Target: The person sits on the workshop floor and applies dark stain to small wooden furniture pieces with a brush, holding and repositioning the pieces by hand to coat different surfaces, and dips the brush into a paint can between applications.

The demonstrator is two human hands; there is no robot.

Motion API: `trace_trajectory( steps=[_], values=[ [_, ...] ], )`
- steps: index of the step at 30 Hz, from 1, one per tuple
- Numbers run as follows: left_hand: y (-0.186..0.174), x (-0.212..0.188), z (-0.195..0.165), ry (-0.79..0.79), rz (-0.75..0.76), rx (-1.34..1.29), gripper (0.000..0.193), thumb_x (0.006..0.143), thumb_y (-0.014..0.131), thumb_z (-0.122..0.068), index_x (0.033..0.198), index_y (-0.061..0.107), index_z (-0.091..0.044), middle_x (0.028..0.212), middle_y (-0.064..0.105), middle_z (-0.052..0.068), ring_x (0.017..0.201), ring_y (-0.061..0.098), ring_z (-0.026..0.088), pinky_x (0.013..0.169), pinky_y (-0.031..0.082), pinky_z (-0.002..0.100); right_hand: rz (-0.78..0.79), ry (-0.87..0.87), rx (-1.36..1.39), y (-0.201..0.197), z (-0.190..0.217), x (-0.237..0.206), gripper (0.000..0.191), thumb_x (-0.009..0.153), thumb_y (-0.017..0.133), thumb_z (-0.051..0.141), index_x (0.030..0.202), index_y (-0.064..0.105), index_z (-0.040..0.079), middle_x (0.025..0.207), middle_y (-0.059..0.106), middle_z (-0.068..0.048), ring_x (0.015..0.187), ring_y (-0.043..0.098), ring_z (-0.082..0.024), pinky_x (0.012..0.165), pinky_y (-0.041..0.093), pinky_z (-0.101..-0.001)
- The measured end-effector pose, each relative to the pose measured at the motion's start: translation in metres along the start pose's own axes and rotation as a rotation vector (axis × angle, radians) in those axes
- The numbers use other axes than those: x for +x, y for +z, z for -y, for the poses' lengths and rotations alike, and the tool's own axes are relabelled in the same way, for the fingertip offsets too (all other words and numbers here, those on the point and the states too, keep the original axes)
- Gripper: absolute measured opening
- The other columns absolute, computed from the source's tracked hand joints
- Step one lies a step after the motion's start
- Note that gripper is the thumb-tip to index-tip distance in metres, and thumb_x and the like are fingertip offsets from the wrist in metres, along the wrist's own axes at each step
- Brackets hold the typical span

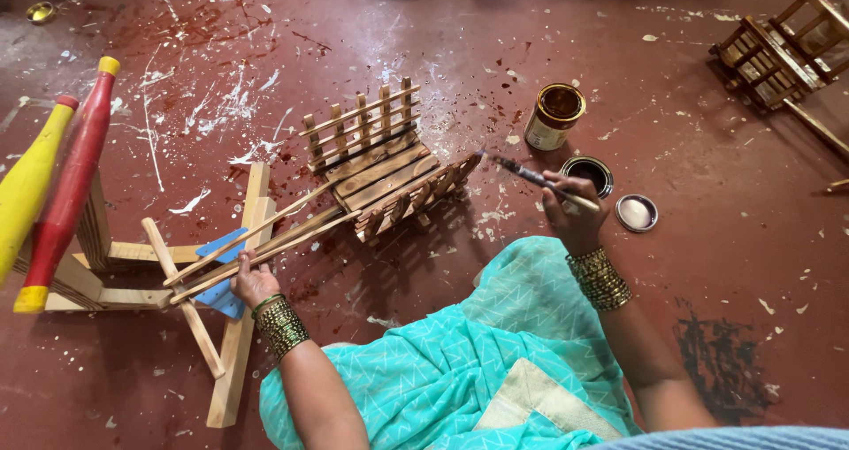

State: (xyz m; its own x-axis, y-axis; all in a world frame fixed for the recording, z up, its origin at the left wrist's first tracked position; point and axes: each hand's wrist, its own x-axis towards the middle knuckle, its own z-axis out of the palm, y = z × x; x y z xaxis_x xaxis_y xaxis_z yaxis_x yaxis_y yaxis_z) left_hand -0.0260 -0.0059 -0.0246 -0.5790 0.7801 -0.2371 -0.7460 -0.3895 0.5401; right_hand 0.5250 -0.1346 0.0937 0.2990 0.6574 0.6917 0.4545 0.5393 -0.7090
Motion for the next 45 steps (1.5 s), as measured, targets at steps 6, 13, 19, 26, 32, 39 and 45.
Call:
trace_trajectory(
  steps=[6, 13, 19, 26, 32, 39, 45],
  values=[
    [0.001, -0.003, 0.000, 0.030, 0.038, 0.004, 0.025, 0.091, 0.071, 0.007, 0.113, 0.060, 0.009, 0.108, 0.072, 0.017, 0.097, 0.071, 0.025, 0.100, 0.057, 0.051, 0.123, 0.155, -0.151, 0.016, -0.014, -0.023, 0.017, 0.092, 0.078, 0.000, 0.103, 0.066, 0.002, 0.113, 0.078, -0.011, 0.095, 0.074, -0.015, 0.075, 0.058, -0.0247],
    [0.004, -0.005, -0.003, 0.009, 0.026, 0.019, 0.023, 0.091, 0.071, 0.008, 0.112, 0.060, 0.009, 0.108, 0.071, 0.016, 0.096, 0.070, 0.025, 0.100, 0.059, 0.053, 0.256, 0.069, -0.277, 0.047, -0.047, -0.022, 0.020, 0.087, 0.082, 0.001, 0.099, 0.066, 0.002, 0.107, 0.078, -0.011, 0.098, 0.078, -0.021, 0.080, 0.064, -0.0290],
    [0.003, -0.005, 0.000, 0.010, 0.048, 0.008, 0.022, 0.089, 0.071, 0.005, 0.110, 0.062, 0.006, 0.108, 0.071, 0.014, 0.097, 0.069, 0.024, 0.097, 0.057, 0.055, 0.145, -0.067, -0.155, 0.025, -0.001, -0.027, 0.025, 0.089, 0.082, 0.000, 0.102, 0.061, 0.002, 0.112, 0.076, -0.015, 0.104, 0.076, -0.023, 0.086, 0.061, -0.0311],
    [0.003, -0.003, 0.000, -0.001, 0.046, 0.021, 0.024, 0.090, 0.074, 0.002, 0.110, 0.061, 0.000, 0.107, 0.072, 0.010, 0.100, 0.069, 0.023, 0.104, 0.043, 0.059, 0.140, -0.108, -0.136, 0.025, 0.076, -0.064, 0.024, 0.088, 0.081, -0.001, 0.100, 0.060, 0.002, 0.109, 0.075, -0.016, 0.096, 0.076, -0.021, 0.079, 0.063, -0.0299],
    [0.008, -0.007, -0.001, 0.002, -0.005, 0.046, 0.033, 0.086, 0.076, 0.002, 0.112, 0.056, -0.002, 0.108, 0.072, 0.009, 0.100, 0.069, 0.022, 0.106, 0.041, 0.062, 0.298, -0.273, -0.020, 0.055, 0.111, -0.080, 0.025, 0.086, 0.080, -0.002, 0.108, 0.070, 0.000, 0.114, 0.073, -0.019, 0.101, 0.076, -0.029, 0.084, 0.062, -0.0349],
    [0.013, -0.013, -0.004, 0.006, -0.011, 0.011, 0.037, 0.086, 0.077, 0.002, 0.114, 0.053, -0.001, 0.111, 0.070, 0.012, 0.102, 0.068, 0.024, 0.110, 0.042, 0.064, 0.304, -0.253, -0.032, 0.087, 0.114, -0.079, 0.029, 0.086, 0.079, -0.005, 0.113, 0.072, 0.002, 0.121, 0.072, -0.019, 0.104, 0.075, -0.029, 0.085, 0.061, -0.0346],
    [0.015, -0.013, -0.004, 0.005, 0.025, -0.003, 0.040, 0.086, 0.075, 0.003, 0.122, 0.056, -0.003, 0.116, 0.069, 0.009, 0.105, 0.067, 0.023, 0.112, 0.041, 0.062, 0.308, -0.259, -0.050, 0.085, 0.117, -0.088, 0.029, 0.085, 0.078, -0.005, 0.113, 0.073, 0.002, 0.121, 0.072, -0.017, 0.105, 0.075, -0.029, 0.086, 0.061, -0.0344]
  ],
)
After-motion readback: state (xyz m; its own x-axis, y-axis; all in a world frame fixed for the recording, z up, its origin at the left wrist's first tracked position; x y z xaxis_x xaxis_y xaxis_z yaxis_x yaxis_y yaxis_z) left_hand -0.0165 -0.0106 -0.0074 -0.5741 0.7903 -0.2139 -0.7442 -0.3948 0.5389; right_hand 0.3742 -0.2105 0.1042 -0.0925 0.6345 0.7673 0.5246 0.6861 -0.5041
